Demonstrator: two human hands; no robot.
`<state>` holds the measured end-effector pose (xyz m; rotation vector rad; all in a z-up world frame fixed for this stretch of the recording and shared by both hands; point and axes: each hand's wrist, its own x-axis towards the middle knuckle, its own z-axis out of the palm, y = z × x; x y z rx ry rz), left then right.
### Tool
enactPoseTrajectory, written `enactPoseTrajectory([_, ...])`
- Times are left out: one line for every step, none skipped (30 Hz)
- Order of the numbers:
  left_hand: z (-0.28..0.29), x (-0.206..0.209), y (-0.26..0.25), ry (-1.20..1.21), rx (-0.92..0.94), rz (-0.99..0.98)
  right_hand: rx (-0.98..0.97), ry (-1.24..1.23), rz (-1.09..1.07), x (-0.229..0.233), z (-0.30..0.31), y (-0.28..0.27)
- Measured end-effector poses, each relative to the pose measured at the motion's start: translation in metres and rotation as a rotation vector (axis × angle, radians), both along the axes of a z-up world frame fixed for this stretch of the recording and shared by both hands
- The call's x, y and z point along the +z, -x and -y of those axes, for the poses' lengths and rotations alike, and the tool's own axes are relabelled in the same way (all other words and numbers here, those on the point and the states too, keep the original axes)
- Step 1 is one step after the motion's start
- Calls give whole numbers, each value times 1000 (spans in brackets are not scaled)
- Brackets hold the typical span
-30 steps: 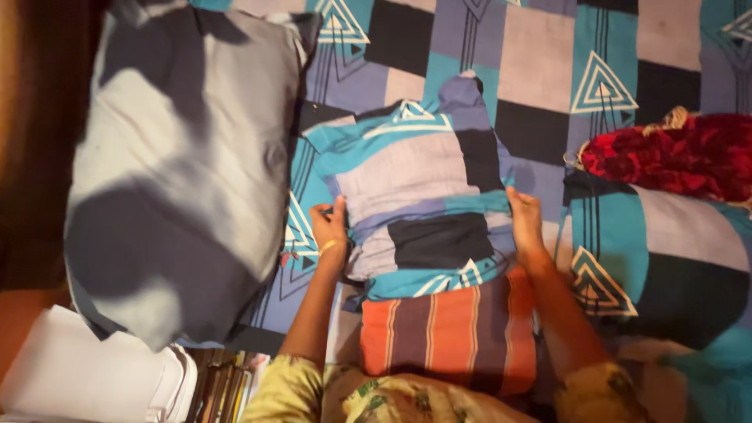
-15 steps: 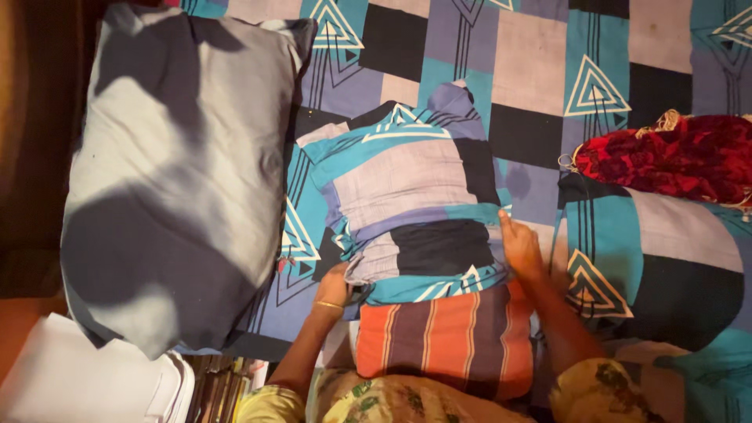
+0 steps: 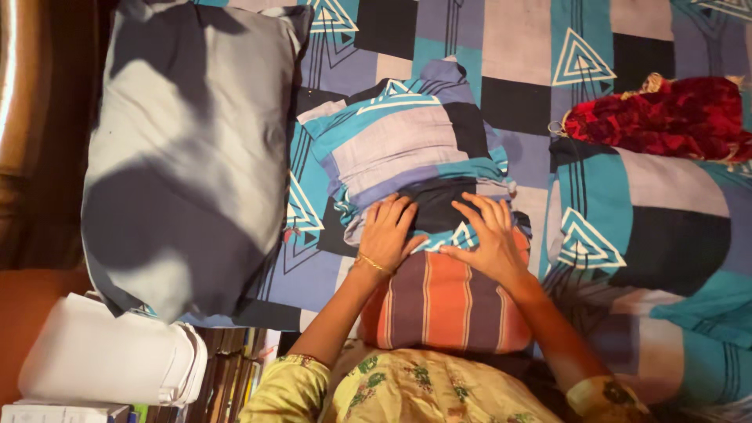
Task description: The person puts a pillowcase onto a pillow by hand, smoothing the fabric and tucking the ends to secure it on the bed.
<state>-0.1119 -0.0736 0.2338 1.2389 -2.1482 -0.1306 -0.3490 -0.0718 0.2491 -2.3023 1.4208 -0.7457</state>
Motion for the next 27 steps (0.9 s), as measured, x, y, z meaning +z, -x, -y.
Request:
enactPoseTrajectory([-5,-6,4,33,16,70,13,2,-11,2,-4,-1])
enactPoseTrajectory([-12,-10,8,66,33,139,27,5,-21,4,-11,-4])
enactPoseTrajectory([-23,-13,12,69,33,142,27,8,-19,5,-16,-7])
enactPoseTrajectory([-36,-15,15,19,4,77,64,48,-59,5,-21,-11])
enactPoseTrajectory([-44,-17,17,-27,-25,13,101,92,-101,5,-25,-14])
enactPoseTrajectory([-47,-20,17,-21,-25,15,101,98,-99,4,-29,-19])
enactPoseTrajectory([-51,-24,19,-50,26,20,104,110,-104,2,-33,-22])
enactPoseTrajectory([-54,-28,20,-79,77,24,106,121,-109,1,-37,-23])
enactPoseTrajectory([-53,-33,23,-77,81,24,110,124,-109,0,-37,-22])
enactPoseTrajectory([-50,-37,27,-152,83,84,90,139,-113,-1,-35,-22])
enactPoseTrajectory([-47,-40,31,-224,85,144,71,157,-116,-1,-31,-21])
enactPoseTrajectory([-46,-41,35,-220,92,144,76,162,-115,1,-28,-18])
enactPoseTrajectory([-46,-40,39,-237,123,-45,67,147,-41,3,-23,-15])
enactPoseTrajectory([-46,-38,43,-251,153,-235,59,131,33,7,-19,-14])
enactPoseTrajectory([-46,-33,48,-248,161,-237,67,133,33,12,-15,-13])
enactPoseTrajectory([-47,-28,54,-248,213,-300,72,69,65,16,-12,-12])
enactPoseTrajectory([-51,-22,58,-251,258,-361,71,1,98,20,-14,-11])
enactPoseTrajectory([-55,-15,61,-251,260,-360,72,1,98,23,-18,-11])
enactPoseTrajectory([-58,-7,62,-242,268,-426,117,77,125,25,-21,-10])
enactPoseTrajectory([-62,1,63,-233,275,-491,161,153,151,26,-23,-10])
enactPoseTrajectory([-64,8,65,-226,275,-492,163,159,150,25,-24,-12])
enactPoseTrajectory([-69,13,66,-224,220,-456,88,161,85,22,-25,-15])
enactPoseTrajectory([-76,16,68,-226,167,-422,11,156,18,19,-27,-14])
enactPoseTrajectory([-82,16,68,-226,168,-425,13,157,15,16,-24,-11])
enactPoseTrajectory([-88,13,66,-164,127,-328,-23,252,25,12,-20,-8])
enactPoseTrajectory([-93,7,62,-103,86,-231,-57,346,36,9,-16,-4])
enactPoseTrajectory([-97,-2,51,-104,92,-228,-68,375,-29,6,-13,4])
